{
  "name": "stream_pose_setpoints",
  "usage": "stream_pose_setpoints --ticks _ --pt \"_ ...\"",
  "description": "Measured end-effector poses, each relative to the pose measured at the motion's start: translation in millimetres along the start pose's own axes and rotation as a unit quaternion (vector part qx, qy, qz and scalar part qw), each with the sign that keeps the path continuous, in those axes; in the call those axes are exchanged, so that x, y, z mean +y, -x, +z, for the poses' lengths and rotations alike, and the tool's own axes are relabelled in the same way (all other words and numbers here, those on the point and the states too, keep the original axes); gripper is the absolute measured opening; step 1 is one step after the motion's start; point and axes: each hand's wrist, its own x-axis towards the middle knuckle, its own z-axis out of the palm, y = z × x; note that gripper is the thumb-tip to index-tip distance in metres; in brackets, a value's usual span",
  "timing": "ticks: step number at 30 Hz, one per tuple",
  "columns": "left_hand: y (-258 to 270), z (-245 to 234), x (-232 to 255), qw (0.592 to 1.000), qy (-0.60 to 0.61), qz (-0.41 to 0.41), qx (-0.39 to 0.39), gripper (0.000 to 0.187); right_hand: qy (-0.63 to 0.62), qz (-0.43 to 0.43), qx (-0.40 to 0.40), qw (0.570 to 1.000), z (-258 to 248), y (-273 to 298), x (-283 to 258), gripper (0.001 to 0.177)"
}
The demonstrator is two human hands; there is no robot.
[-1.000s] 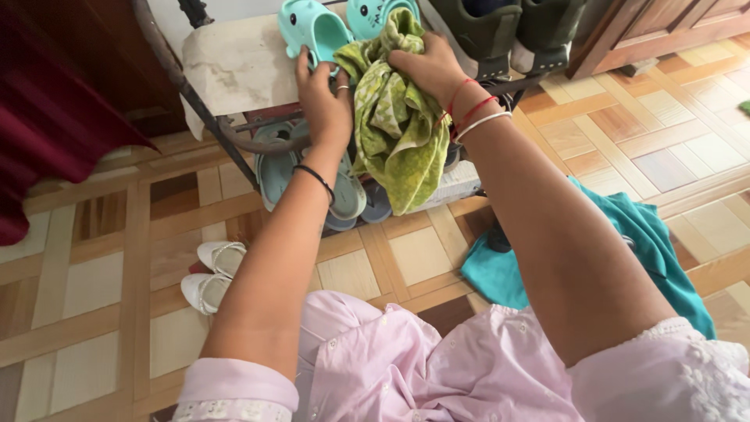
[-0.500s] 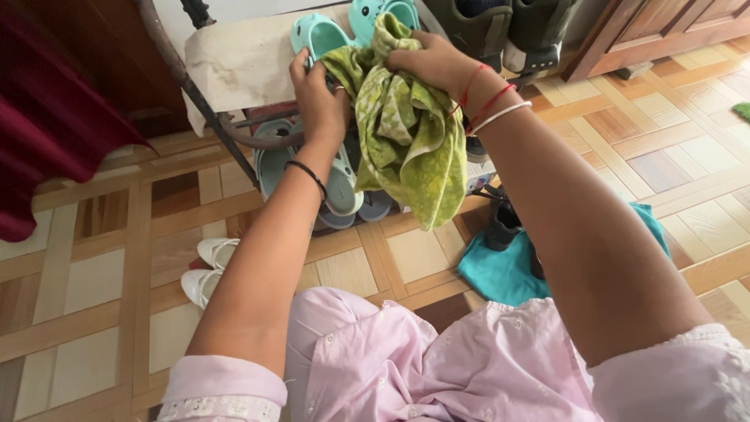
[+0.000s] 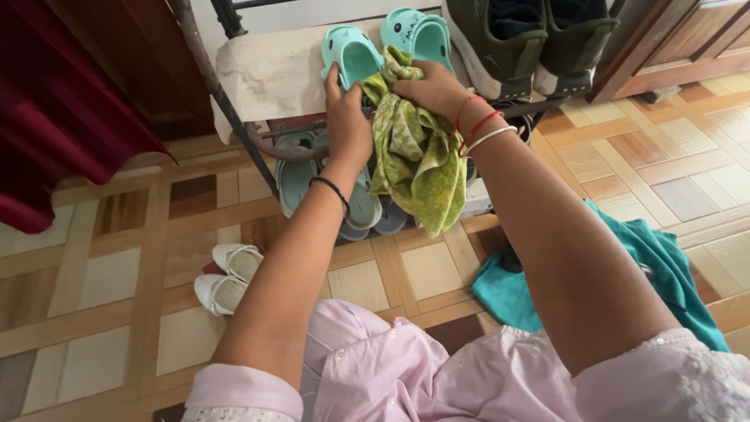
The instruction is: The person sits on the floor and cleans a pair of light blue shark-shaped clogs using a green cloth. They wipe the exterior and interior of the clogs thoroughly, then place them on a teal towel on the floor. The person also wipes the surface of a nearby metal shoe rack.
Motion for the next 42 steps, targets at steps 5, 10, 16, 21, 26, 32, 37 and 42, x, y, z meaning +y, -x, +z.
stream_pose_setpoints --ticks 5,10,16,21,26,32,37,42 --pt "1.4 -6.0 10.3 0.999 0.021 -0.028 -0.001 0.042 0.02 -0.026 0.027 0.999 7.3 2.9 2.6 0.052" --pt "1.9 -5.7 5.8 0.996 0.086 0.01 0.035 0.04 0.118 -0.125 0.104 0.98 3.0 17.4 5.5 0.055" --pt "19.4 2.9 28.0 0.978 0.13 0.11 0.121 0.03 0.148 -0.191 0.154 0.958 -13.4 62.8 0.6 0.051" --pt "37.9 -2.0 53.4 0.971 0.177 0.105 0.123 0.024 0.117 -0.216 0.153 0.957 -28.4 95.8 -17.3 0.044" --pt "57.1 -13.7 74.6 0.961 0.151 0.151 0.176 0.025 0.05 -0.245 0.129 0.96 -33.0 114.1 -30.1 0.039" --pt "82.2 -27.7 99.5 0.956 0.23 0.139 0.122 0.025 0.044 -0.247 0.147 0.957 -33.4 154.2 -33.3 0.044" --pt "106.6 -25.0 121.5 0.956 0.197 0.18 0.123 0.024 0.056 -0.235 0.178 0.954 -42.4 202.9 -28.3 0.046" --pt "128.9 -10.4 147.9 0.939 0.287 0.178 0.065 0.017 0.001 -0.211 0.187 0.959 -57.2 247.0 -19.0 0.046"
